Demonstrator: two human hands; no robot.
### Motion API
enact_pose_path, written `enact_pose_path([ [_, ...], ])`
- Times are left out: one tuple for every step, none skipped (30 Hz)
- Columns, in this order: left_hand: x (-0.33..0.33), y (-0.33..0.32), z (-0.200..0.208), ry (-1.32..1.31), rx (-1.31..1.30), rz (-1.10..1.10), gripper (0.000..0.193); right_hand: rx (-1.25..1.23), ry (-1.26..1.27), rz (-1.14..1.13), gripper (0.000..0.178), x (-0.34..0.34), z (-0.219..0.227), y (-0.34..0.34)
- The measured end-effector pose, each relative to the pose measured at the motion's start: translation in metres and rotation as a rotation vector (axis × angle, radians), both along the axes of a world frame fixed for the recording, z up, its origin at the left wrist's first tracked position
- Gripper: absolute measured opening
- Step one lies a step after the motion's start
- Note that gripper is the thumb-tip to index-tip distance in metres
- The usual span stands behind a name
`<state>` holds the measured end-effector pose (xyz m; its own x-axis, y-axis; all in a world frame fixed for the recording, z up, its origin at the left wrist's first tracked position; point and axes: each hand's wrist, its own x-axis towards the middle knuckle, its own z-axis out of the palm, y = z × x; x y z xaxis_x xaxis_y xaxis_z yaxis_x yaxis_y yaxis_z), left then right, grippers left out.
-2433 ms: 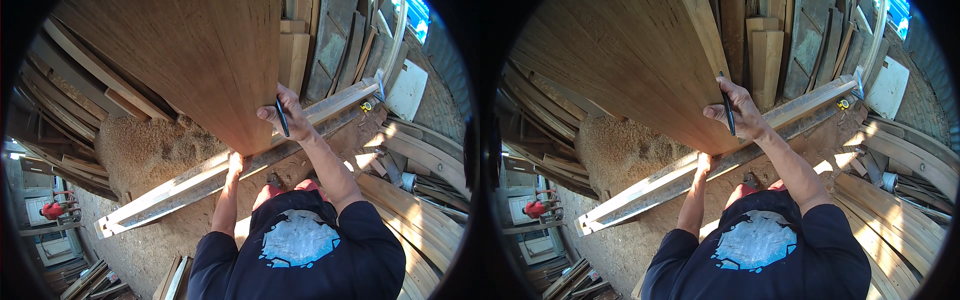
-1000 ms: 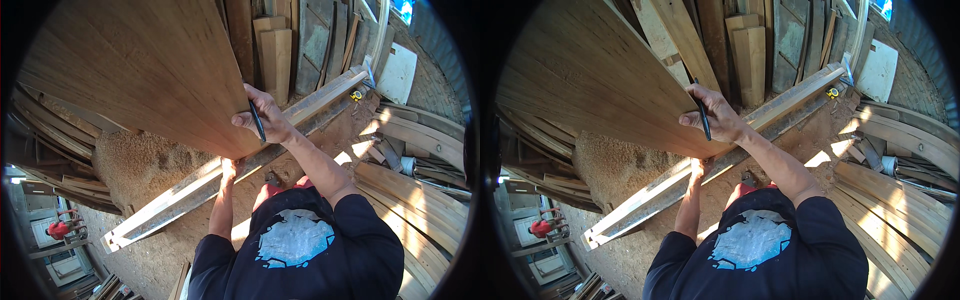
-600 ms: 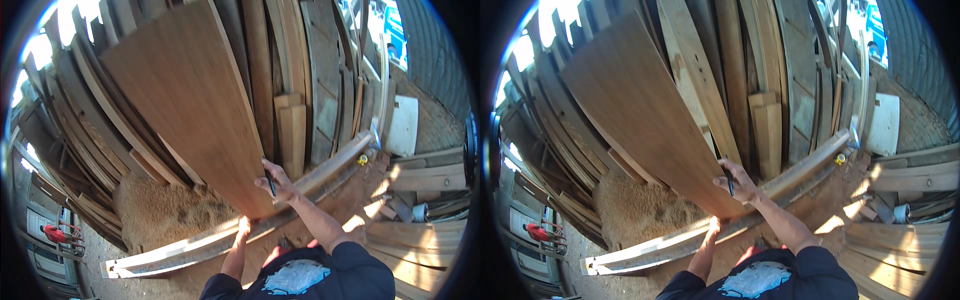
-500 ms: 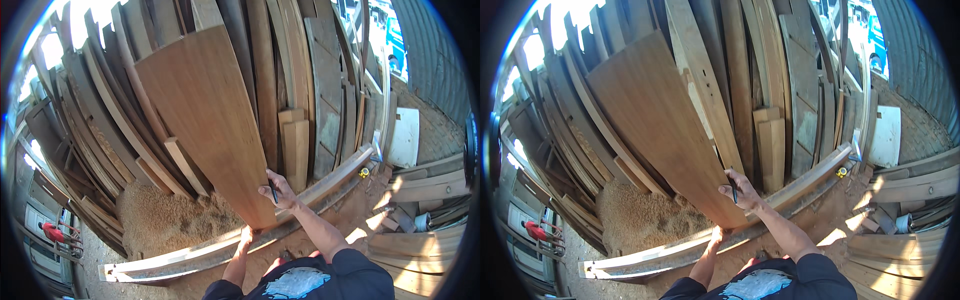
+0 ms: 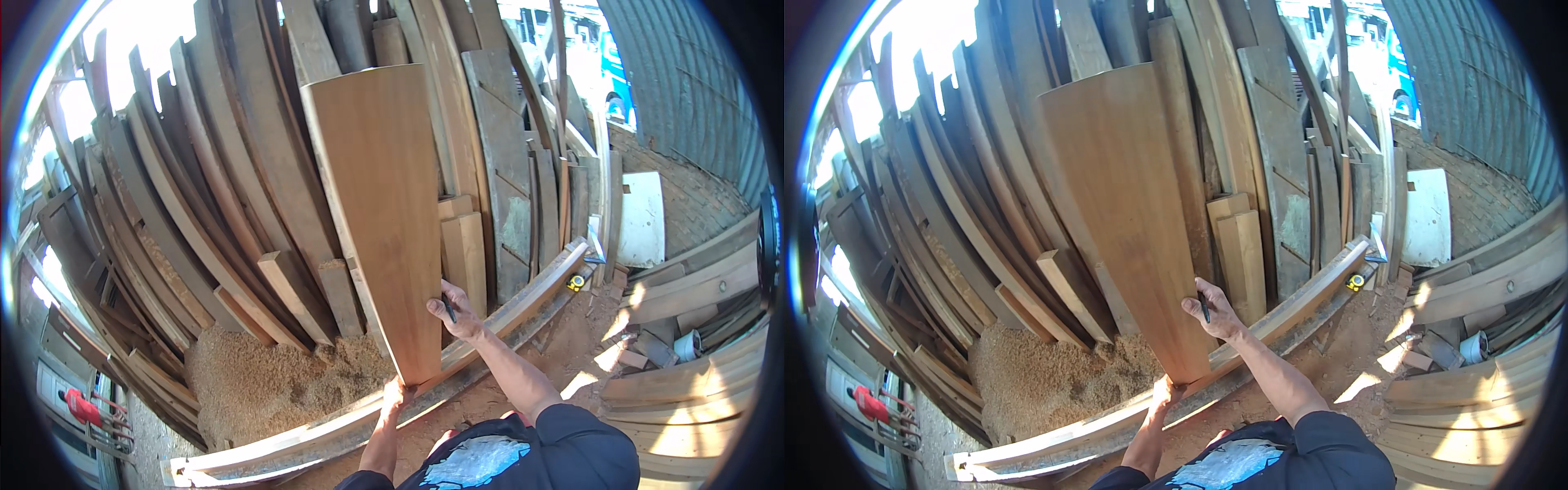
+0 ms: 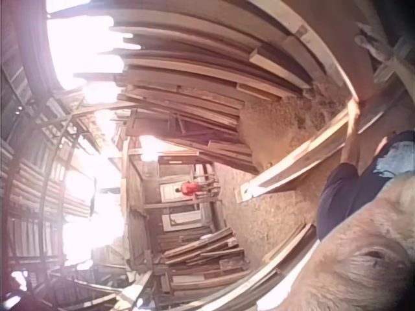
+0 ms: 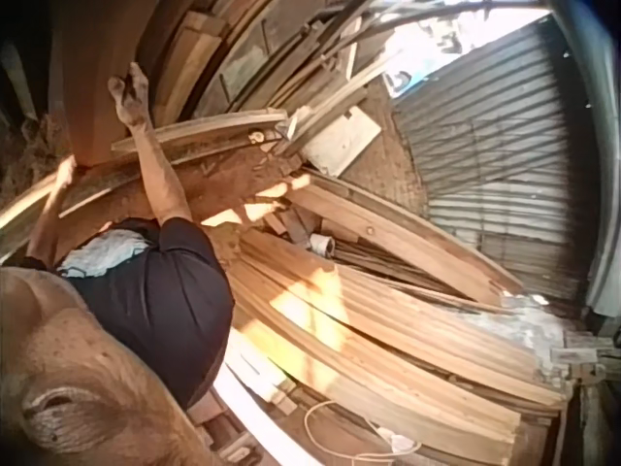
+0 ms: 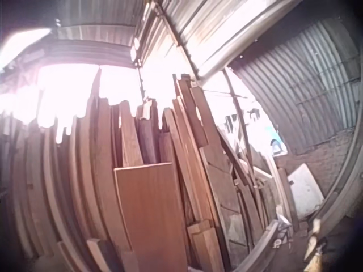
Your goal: The person marks a wooden beam using a square ruler and a pencil, aligns wooden planks against the beam to trace lines, and measures the beam using a tape measure.
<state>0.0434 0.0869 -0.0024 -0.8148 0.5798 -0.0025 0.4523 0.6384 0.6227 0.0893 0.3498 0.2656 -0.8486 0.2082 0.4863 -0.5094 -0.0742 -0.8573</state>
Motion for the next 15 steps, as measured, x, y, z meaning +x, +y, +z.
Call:
enact_pose_path([
  [0.003, 0.001, 0.006, 0.026, -0.027, 0.022, 0.038, 0.023, 0.017, -0.05, 0.064, 0.006, 0.001, 0.007],
  [0.002, -0.001, 0.004, 0.109, -0.059, -0.039, 0.04, -0.037, 0.039, -0.073, 0.066, 0.009, -0.005, 0.013],
  [-0.001, -0.003, 0.003, 0.104, -0.061, -0.062, 0.04, -0.04, 0.034, -0.096, 0.066, 0.01, -0.007, 0.022],
  [-0.002, -0.007, -0.002, 0.191, -0.068, -0.096, 0.04, -0.168, 0.036, -0.104, 0.064, 0.013, -0.009, 0.03],
  [-0.005, -0.011, -0.007, 0.275, -0.073, -0.133, 0.041, -0.297, 0.038, -0.115, 0.063, 0.017, -0.012, 0.04],
  [-0.007, -0.019, -0.015, 0.257, -0.072, -0.113, 0.042, -0.436, 0.095, -0.058, 0.06, 0.024, -0.009, 0.049],
  [0.002, -0.009, 0.002, 0.263, -0.074, -0.047, 0.047, -0.449, 0.099, -0.207, 0.061, 0.038, -0.012, 0.07],
  [0.01, -0.006, 0.025, 0.179, -0.043, -0.06, 0.048, -0.547, 0.118, -0.277, 0.063, 0.053, -0.021, 0.088],
  [0.012, -0.007, 0.038, 0.097, -0.017, -0.051, 0.049, -0.642, 0.144, -0.328, 0.064, 0.063, -0.031, 0.101],
  [0.014, -0.017, 0.026, -0.213, 0.342, -0.016, 0.048, -0.657, 0.134, -0.373, 0.064, 0.071, -0.038, 0.107],
  [0.017, -0.025, 0.012, -0.54, 0.687, 0.036, 0.048, -0.77, 0.129, -0.417, 0.069, 0.082, -0.047, 0.113],
  [0.024, -0.018, 0.034, -0.52, 0.591, 0.004, 0.048, -0.881, 0.136, -0.492, 0.074, 0.104, -0.061, 0.124],
  [0.035, -0.013, 0.042, -0.762, 0.769, 0.109, 0.049, -0.898, 0.136, -0.553, 0.074, 0.124, -0.07, 0.127],
  [0.035, -0.014, 0.038, -0.811, 0.834, 0.054, 0.047, -0.957, 0.097, -0.596, 0.079, 0.141, -0.078, 0.128],
  [0.034, -0.014, 0.031, -0.859, 0.903, 0.004, 0.046, -1.015, 0.06, -0.635, 0.084, 0.156, -0.086, 0.131],
])
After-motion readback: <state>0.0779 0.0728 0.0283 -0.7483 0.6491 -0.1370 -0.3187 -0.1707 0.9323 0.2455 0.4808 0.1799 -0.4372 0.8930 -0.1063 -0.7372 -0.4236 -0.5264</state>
